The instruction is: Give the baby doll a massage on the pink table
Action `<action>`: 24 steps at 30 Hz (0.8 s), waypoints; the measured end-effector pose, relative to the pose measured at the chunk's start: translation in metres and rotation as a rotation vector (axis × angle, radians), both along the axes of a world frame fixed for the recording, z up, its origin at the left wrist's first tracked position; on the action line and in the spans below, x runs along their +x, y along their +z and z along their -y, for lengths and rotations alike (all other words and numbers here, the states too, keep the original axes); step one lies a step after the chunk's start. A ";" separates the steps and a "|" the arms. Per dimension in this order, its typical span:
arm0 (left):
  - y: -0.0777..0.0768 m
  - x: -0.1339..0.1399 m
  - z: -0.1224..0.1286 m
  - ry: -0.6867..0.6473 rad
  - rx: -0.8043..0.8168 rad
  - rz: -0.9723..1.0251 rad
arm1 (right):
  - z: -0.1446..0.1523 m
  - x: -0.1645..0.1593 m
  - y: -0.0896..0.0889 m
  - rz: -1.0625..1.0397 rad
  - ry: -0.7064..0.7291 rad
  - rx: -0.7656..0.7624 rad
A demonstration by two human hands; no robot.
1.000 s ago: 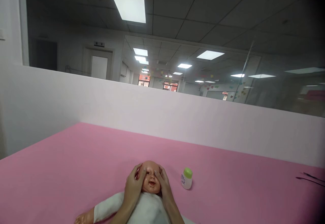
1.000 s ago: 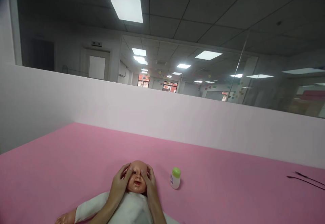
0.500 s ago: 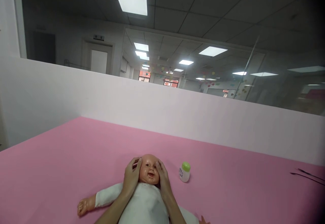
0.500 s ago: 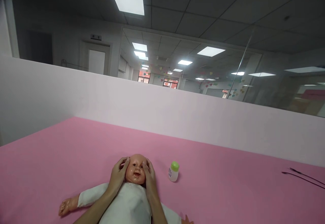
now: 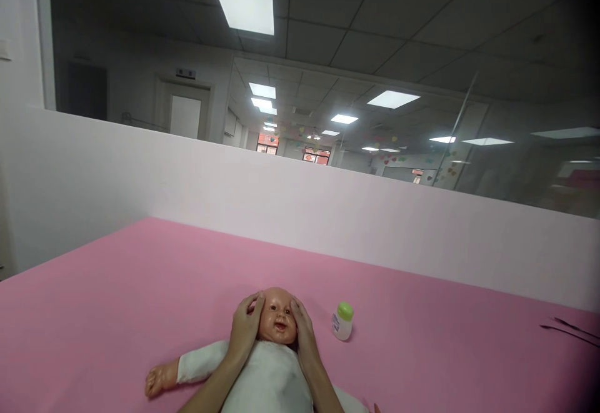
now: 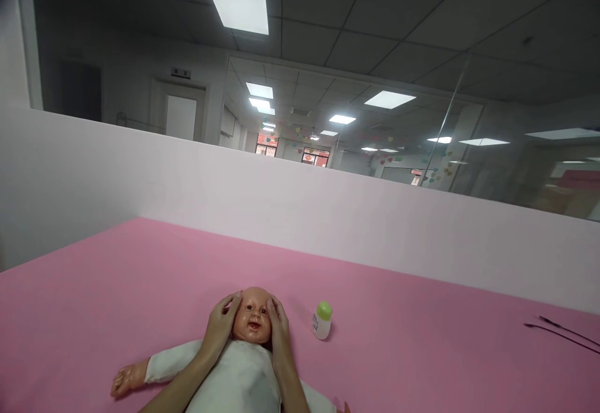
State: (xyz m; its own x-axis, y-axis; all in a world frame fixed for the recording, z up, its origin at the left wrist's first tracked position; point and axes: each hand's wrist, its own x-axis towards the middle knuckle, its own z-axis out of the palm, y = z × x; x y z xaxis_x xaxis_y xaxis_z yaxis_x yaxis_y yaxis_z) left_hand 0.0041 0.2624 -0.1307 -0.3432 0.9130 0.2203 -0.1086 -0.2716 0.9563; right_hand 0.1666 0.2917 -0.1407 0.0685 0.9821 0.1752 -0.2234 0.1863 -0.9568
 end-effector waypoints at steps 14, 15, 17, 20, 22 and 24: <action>0.008 -0.001 0.039 0.038 0.168 -0.366 | 0.004 -0.001 0.003 0.038 -0.079 -0.009; 0.007 -0.003 0.045 0.005 0.160 -0.439 | 0.006 -0.001 0.006 0.054 -0.087 0.000; 0.006 -0.008 0.055 -0.066 0.126 -0.505 | 0.011 -0.002 0.015 0.101 -0.129 0.036; 0.005 -0.015 0.061 -0.112 0.089 -0.458 | 0.025 -0.003 0.027 0.227 -0.232 0.114; 0.007 -0.017 0.062 -0.109 0.080 -0.418 | 0.037 -0.001 0.033 0.311 -0.262 0.162; 0.009 -0.018 0.063 -0.107 0.073 -0.385 | 0.049 0.003 0.034 0.367 -0.200 0.178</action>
